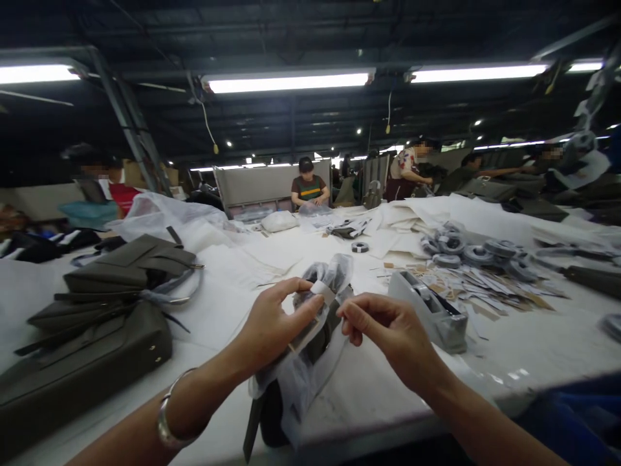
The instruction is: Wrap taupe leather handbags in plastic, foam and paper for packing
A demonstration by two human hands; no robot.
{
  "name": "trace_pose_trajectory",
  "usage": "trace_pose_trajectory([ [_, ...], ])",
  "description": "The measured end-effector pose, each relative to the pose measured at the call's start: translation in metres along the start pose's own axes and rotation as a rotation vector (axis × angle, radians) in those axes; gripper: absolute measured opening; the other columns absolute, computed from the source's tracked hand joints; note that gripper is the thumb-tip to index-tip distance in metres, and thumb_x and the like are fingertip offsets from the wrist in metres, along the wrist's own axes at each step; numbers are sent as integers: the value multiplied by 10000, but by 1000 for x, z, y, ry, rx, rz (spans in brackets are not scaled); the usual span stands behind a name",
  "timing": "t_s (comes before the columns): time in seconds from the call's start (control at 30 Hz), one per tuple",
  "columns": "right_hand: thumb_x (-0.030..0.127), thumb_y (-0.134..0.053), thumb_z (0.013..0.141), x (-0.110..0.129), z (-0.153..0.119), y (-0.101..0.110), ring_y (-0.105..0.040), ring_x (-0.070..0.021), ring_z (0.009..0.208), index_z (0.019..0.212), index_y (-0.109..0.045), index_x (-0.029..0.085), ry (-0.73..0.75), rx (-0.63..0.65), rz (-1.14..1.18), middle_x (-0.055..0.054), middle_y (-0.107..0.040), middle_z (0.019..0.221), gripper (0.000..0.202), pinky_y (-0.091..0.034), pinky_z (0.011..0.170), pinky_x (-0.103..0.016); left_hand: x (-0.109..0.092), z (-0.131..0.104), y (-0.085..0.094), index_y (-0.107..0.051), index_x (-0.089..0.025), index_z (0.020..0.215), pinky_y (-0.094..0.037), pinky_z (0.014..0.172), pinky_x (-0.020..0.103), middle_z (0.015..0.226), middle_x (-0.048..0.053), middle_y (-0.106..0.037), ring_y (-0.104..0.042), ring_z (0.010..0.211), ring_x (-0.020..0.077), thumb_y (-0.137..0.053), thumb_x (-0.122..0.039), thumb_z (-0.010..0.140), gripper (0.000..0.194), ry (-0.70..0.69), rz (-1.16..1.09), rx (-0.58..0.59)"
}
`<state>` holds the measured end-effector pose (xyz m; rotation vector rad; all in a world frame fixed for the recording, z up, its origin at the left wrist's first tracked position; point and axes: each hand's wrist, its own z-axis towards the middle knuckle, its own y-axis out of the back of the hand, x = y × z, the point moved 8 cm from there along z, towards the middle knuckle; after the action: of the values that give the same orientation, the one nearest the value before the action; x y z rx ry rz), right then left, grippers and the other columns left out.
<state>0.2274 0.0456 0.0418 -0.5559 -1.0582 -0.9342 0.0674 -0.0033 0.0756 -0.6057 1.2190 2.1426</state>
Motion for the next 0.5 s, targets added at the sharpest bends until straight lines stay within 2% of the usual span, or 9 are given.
trace_pose_trajectory([
  [0.13,514,-714,813,0,14,-12,-567,-132,533,707,-724,190,-18,-14,-58,-18,-669,616,340,-463,533,-252,-2,-4,2,-684,-218,967,-450,867,335,991,33,-703,-621,962,226,-647,-356,844,188,-76,83,-77],
  [0.33,546,-682,827,-5,19,-12,-562,-131,486,652,-704,199,-66,1,-200,-16,-665,565,390,-441,490,-240,-19,-10,4,-653,-189,909,-455,839,355,875,51,-678,-605,885,222,-626,-268,854,100,-275,188,-134],
  [0.5,581,-671,822,-10,20,-10,-606,-148,469,631,-722,200,-105,41,-271,-34,-701,583,430,-467,487,-249,-20,-11,3,-647,-205,906,-464,872,366,874,45,-686,-609,876,216,-620,-255,861,72,-311,197,-128],
])
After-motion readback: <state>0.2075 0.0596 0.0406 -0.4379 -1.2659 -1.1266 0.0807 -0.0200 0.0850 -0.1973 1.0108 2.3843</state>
